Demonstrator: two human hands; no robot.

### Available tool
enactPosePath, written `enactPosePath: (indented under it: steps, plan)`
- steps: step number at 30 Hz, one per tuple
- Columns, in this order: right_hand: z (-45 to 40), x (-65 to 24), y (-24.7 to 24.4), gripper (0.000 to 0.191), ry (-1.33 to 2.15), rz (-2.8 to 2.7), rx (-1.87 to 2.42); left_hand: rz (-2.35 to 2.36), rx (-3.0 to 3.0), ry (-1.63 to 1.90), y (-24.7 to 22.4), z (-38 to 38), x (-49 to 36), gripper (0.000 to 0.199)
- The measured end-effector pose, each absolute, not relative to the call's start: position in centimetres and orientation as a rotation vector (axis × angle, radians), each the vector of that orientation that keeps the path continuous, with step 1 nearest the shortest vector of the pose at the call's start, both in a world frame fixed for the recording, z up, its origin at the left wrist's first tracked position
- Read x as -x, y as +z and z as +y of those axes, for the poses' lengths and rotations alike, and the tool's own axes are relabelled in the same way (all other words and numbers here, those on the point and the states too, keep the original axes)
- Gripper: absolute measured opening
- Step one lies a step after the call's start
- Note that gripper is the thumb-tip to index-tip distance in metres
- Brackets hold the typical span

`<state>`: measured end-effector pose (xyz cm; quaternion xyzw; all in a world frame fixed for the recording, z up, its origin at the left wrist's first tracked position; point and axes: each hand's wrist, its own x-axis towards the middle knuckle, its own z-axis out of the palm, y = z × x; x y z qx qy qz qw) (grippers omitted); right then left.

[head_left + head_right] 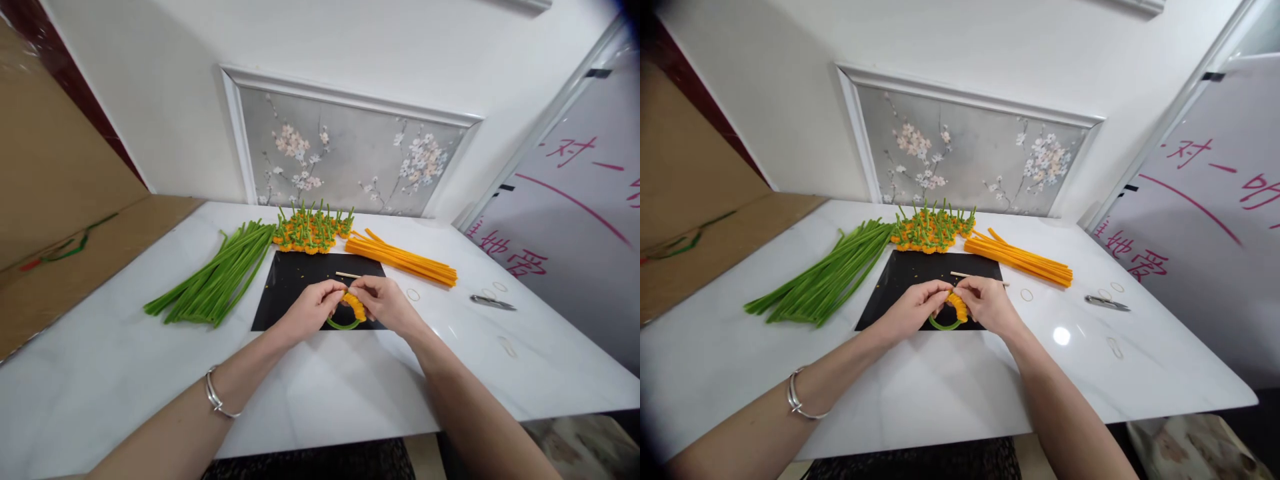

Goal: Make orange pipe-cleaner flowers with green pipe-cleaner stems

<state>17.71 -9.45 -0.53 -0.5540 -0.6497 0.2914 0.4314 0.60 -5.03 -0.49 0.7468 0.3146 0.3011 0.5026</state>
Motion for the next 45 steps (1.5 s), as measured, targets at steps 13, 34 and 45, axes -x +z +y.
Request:
enactPosePath:
  steps: [13, 34, 45]
  plan:
    - [-9.5, -18.1, -0.5, 0.021, 0.160, -1.254, 1.377, 0.708, -1.664, 0.773, -0.1, -5.3, -0.6, 0.029]
    - [-9.6, -19.2, 0.2, 0.026, 0.427, -1.061, 1.272, 0.754, -2.036, 0.862, 0.5, -6.0, -0.2, 0.040]
    - [-10.0, -20.4, 0.4, 0.020, 0.105, -1.164, 1.392, 0.631, -2.004, 0.874, 0.9, -5.7, 0.0, 0.041]
